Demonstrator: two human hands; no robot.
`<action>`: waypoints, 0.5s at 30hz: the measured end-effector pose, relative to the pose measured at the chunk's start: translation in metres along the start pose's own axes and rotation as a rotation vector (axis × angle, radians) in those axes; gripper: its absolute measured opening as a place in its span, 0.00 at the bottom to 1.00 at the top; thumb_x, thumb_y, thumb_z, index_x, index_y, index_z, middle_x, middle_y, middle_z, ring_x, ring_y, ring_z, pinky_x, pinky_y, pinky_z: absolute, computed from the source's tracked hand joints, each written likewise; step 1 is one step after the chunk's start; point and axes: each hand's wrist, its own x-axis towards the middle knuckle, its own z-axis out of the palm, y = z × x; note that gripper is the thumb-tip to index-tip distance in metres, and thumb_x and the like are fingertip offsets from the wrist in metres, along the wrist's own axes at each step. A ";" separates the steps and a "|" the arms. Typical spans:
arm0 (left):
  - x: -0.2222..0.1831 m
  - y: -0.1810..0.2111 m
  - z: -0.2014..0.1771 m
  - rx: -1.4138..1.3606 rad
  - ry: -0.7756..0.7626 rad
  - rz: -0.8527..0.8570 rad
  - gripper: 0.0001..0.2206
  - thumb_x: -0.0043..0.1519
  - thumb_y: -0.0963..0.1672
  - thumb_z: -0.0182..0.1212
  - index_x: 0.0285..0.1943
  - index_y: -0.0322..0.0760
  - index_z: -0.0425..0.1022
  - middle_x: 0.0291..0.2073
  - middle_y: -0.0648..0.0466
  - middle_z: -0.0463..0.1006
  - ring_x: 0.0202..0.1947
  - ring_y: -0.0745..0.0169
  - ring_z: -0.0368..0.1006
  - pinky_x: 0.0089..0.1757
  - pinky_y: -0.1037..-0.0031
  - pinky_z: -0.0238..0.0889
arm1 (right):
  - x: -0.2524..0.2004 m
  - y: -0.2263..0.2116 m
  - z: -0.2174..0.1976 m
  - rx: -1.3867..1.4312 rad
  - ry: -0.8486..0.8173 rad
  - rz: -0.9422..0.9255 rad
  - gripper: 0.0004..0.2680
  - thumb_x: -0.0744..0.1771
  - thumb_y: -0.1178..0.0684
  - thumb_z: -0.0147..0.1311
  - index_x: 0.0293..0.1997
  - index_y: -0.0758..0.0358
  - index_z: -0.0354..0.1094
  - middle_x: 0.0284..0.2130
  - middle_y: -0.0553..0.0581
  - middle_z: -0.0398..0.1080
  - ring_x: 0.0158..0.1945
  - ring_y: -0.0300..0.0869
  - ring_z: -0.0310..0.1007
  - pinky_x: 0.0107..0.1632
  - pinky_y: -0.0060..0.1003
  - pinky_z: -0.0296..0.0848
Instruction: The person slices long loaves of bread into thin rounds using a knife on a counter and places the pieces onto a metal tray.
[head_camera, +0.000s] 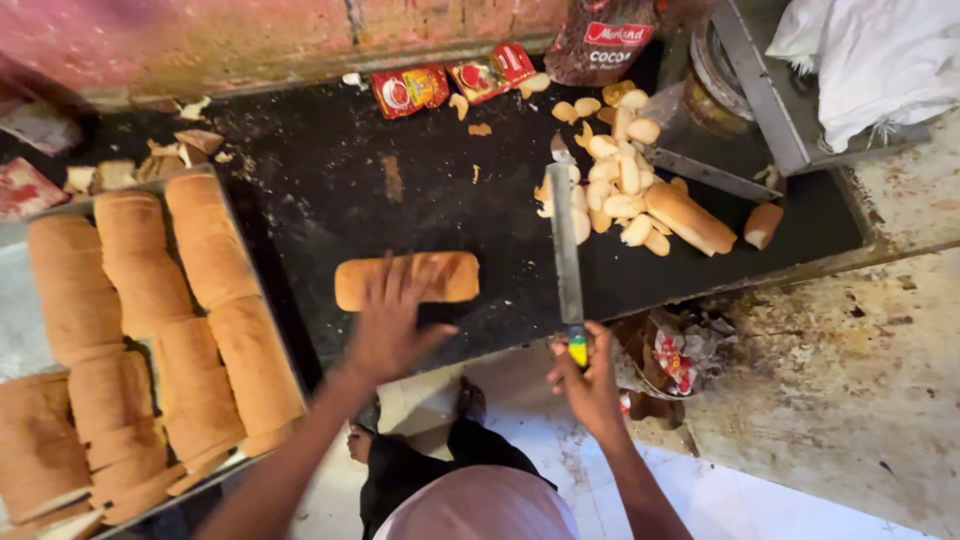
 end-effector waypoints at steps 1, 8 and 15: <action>0.019 -0.022 -0.009 0.326 -0.121 0.216 0.51 0.44 0.60 0.68 0.78 0.57 0.46 0.67 0.44 0.62 0.66 0.33 0.61 0.62 0.37 0.48 | -0.003 0.000 0.000 -0.041 -0.022 0.051 0.19 0.67 0.49 0.56 0.62 0.58 0.52 0.35 0.54 0.72 0.21 0.32 0.70 0.21 0.31 0.71; 0.031 -0.018 0.021 0.368 -0.400 -0.218 0.44 0.52 0.64 0.60 0.80 0.60 0.54 0.58 0.51 0.71 0.59 0.47 0.67 0.57 0.42 0.56 | -0.008 0.001 0.024 -0.578 -0.090 -0.305 0.25 0.69 0.51 0.52 0.77 0.47 0.48 0.42 0.60 0.71 0.31 0.52 0.75 0.33 0.45 0.75; 0.051 0.000 0.063 0.271 -0.228 -0.254 0.32 0.68 0.64 0.46 0.75 0.50 0.65 0.57 0.54 0.72 0.56 0.51 0.67 0.55 0.41 0.56 | 0.010 0.027 0.049 -0.861 -0.151 -0.278 0.22 0.70 0.52 0.47 0.76 0.44 0.51 0.41 0.68 0.71 0.36 0.63 0.75 0.37 0.58 0.73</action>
